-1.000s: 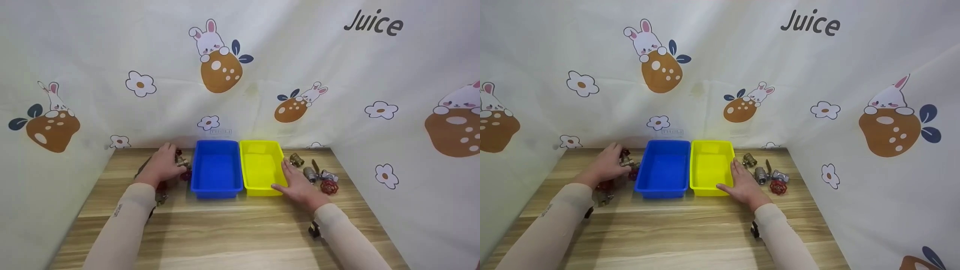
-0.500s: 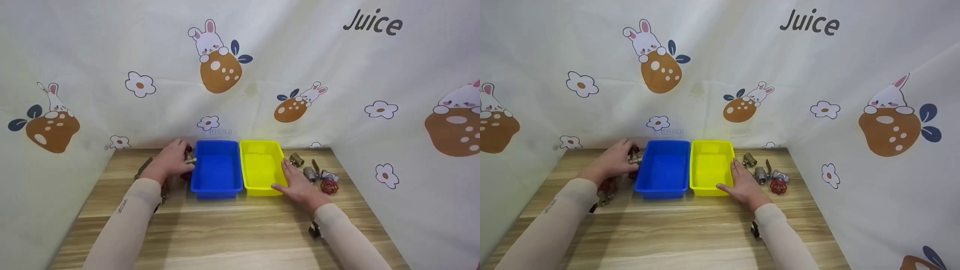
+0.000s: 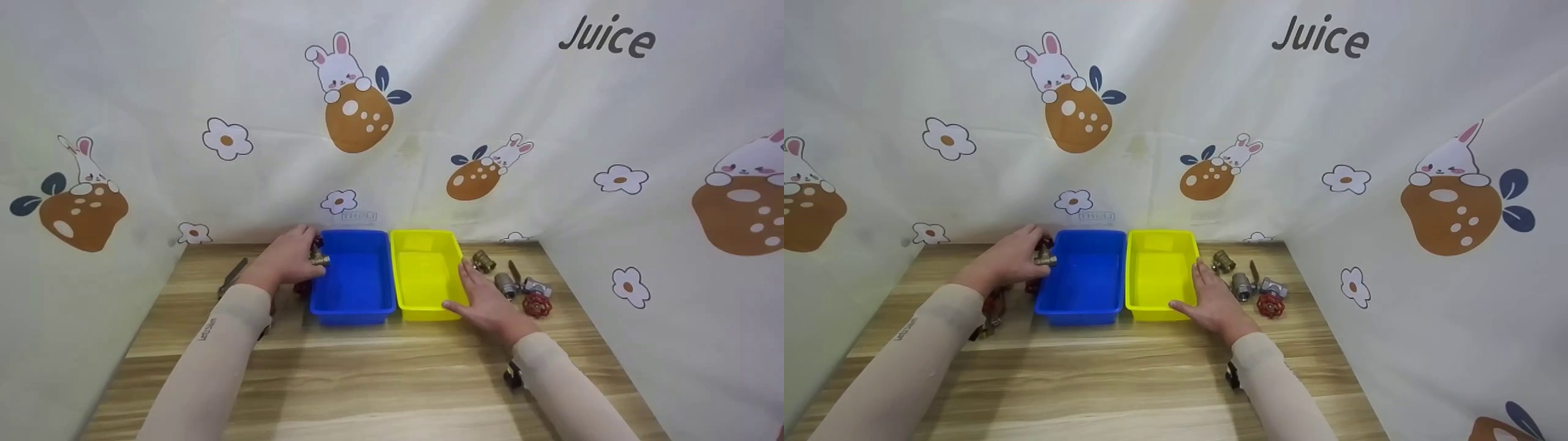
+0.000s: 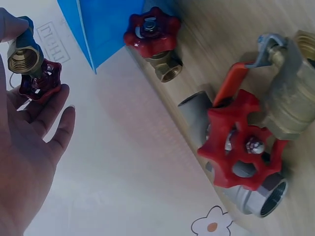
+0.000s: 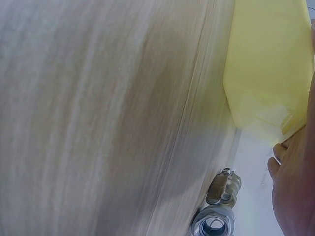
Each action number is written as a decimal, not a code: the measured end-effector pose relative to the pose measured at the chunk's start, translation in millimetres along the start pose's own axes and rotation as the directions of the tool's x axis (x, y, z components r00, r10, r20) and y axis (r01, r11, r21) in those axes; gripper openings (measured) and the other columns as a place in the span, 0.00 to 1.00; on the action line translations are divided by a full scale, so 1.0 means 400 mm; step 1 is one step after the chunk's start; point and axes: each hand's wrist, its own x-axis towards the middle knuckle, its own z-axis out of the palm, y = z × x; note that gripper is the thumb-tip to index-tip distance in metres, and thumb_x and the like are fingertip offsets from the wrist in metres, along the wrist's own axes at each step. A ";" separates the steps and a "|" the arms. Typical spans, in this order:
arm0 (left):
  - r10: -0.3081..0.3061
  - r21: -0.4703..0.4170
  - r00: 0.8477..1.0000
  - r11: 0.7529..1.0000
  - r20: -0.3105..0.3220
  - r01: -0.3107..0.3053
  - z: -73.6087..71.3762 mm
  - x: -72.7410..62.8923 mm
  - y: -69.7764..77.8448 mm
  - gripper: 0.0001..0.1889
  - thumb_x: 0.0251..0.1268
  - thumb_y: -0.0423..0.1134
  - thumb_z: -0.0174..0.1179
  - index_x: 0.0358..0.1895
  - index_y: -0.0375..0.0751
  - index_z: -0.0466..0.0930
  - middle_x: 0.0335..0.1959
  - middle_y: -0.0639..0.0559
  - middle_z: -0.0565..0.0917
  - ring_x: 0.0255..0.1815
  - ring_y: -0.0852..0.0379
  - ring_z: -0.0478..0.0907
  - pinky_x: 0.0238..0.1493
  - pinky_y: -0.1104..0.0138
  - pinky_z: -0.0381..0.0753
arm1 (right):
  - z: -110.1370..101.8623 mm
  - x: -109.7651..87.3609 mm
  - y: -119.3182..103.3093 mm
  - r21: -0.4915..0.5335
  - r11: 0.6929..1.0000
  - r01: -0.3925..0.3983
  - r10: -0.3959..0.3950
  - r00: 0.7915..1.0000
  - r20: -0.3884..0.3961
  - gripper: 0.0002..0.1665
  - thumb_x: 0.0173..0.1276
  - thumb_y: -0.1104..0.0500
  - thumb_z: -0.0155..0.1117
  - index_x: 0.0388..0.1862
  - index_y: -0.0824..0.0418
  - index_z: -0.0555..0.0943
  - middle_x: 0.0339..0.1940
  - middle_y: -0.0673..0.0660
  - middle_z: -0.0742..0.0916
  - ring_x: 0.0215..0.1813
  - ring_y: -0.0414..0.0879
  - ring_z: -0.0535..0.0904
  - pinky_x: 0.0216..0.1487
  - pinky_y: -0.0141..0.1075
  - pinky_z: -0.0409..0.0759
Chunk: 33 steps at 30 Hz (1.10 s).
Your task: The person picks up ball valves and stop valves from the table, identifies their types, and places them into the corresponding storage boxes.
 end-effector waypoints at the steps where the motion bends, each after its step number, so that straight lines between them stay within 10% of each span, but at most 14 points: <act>1: -0.001 -0.002 1.000 1.000 0.003 0.001 -0.001 0.003 0.002 0.45 0.64 0.54 0.73 0.78 0.32 0.68 0.72 0.35 0.75 0.72 0.34 0.73 0.79 0.38 0.71 | 0.000 0.000 0.000 -0.002 1.000 -0.001 0.001 1.000 0.002 0.67 0.77 0.18 0.51 0.93 0.61 0.43 0.94 0.62 0.47 0.93 0.60 0.45 0.90 0.58 0.49; 33: -0.064 -0.125 0.994 0.989 0.084 0.074 -0.036 0.086 0.073 0.48 0.65 0.52 0.79 0.83 0.39 0.65 0.76 0.41 0.75 0.74 0.38 0.75 0.75 0.38 0.76 | 0.004 0.001 0.000 -0.005 1.000 0.022 -0.022 1.000 -0.022 0.67 0.79 0.19 0.52 0.93 0.64 0.44 0.94 0.65 0.49 0.92 0.63 0.47 0.89 0.59 0.49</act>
